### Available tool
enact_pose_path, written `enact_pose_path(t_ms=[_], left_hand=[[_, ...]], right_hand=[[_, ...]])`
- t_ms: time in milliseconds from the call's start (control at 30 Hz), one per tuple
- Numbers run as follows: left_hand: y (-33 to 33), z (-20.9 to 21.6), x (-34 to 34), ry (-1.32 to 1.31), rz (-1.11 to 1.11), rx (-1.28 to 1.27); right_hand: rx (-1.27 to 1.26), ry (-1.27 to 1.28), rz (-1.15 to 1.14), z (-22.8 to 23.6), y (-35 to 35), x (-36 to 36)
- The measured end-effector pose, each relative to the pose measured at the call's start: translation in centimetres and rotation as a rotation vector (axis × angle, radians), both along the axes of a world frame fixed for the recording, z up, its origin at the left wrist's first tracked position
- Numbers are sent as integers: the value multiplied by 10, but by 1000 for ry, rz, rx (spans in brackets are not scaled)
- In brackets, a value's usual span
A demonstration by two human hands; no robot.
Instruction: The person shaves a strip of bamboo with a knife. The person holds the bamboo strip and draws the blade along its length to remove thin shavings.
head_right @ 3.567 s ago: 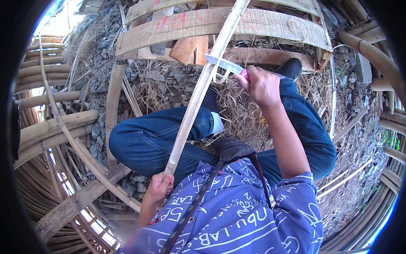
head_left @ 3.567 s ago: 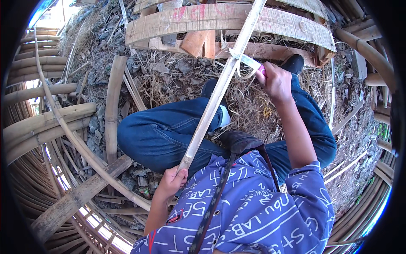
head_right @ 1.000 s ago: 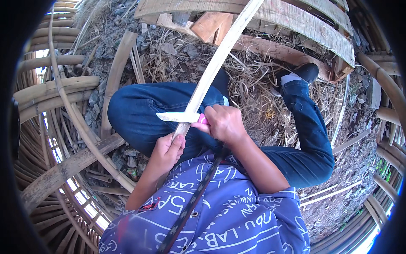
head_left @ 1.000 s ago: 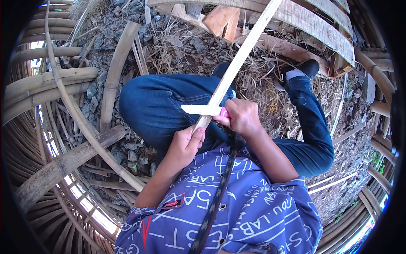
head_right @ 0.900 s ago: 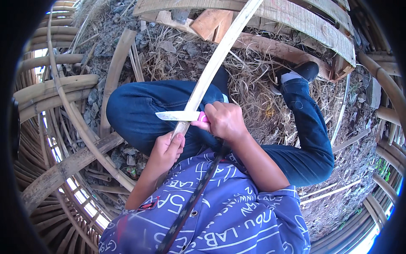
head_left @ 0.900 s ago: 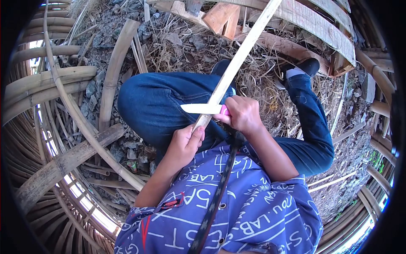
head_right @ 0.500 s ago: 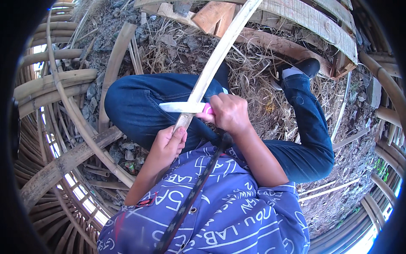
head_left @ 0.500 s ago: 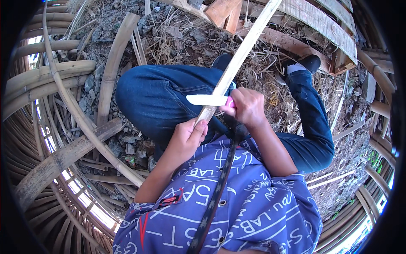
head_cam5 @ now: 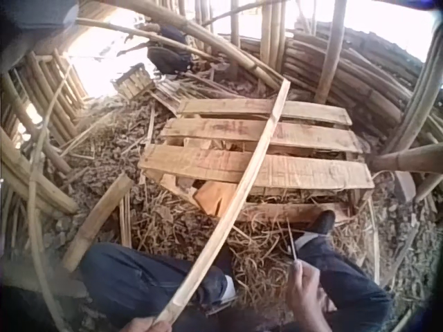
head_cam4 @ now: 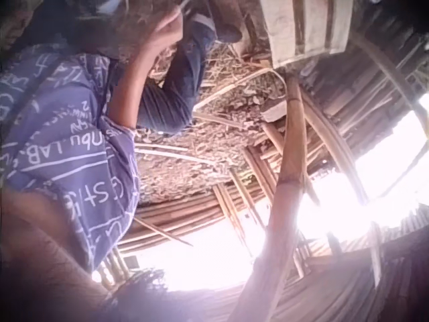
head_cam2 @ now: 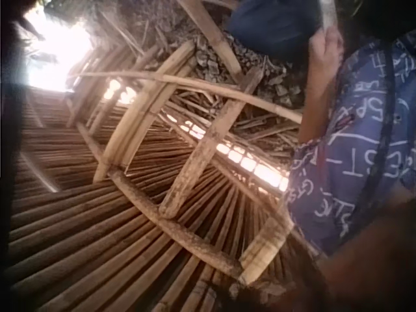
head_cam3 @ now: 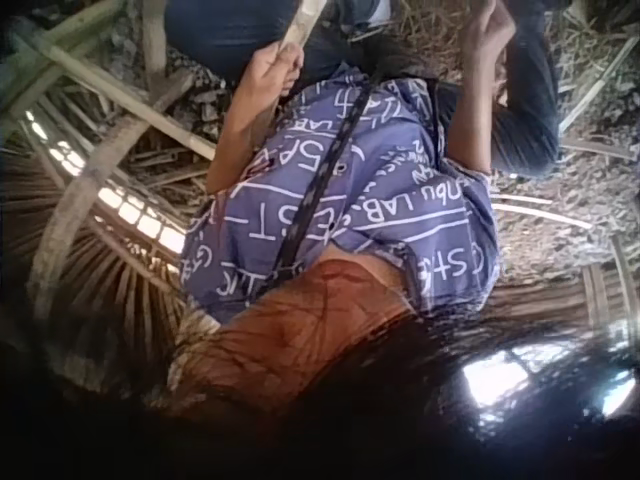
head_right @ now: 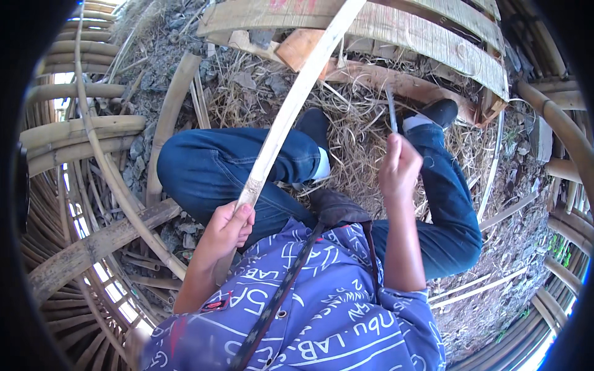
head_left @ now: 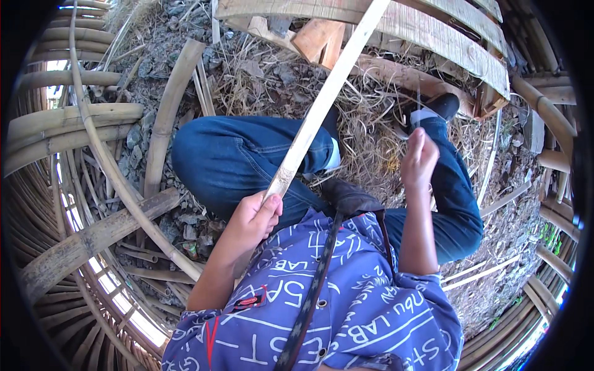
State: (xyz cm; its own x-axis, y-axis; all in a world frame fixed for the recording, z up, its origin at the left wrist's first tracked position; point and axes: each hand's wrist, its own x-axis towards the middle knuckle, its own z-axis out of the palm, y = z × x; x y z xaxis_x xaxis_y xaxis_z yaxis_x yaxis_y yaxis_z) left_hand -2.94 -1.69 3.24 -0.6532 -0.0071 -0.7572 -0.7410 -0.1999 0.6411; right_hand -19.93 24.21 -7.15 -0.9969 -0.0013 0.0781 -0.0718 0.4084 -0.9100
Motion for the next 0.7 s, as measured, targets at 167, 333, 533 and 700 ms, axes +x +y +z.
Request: enact_pose_path(t_ms=[167, 333, 533, 700], left_hand=[[3, -6, -1, 76, -31, -94], [3, -8, -9, 52, -5, -15], [16, -14, -8, 136, 11, -149], [18, -17, -4, 269, -100, -409]], right_hand=[[-145, -257, 236, 19, -37, 35], [79, -105, 504, 58, -67, 46], [380, 78, 668, 58, -86, 59], [430, 256, 693, 42, -85, 47]])
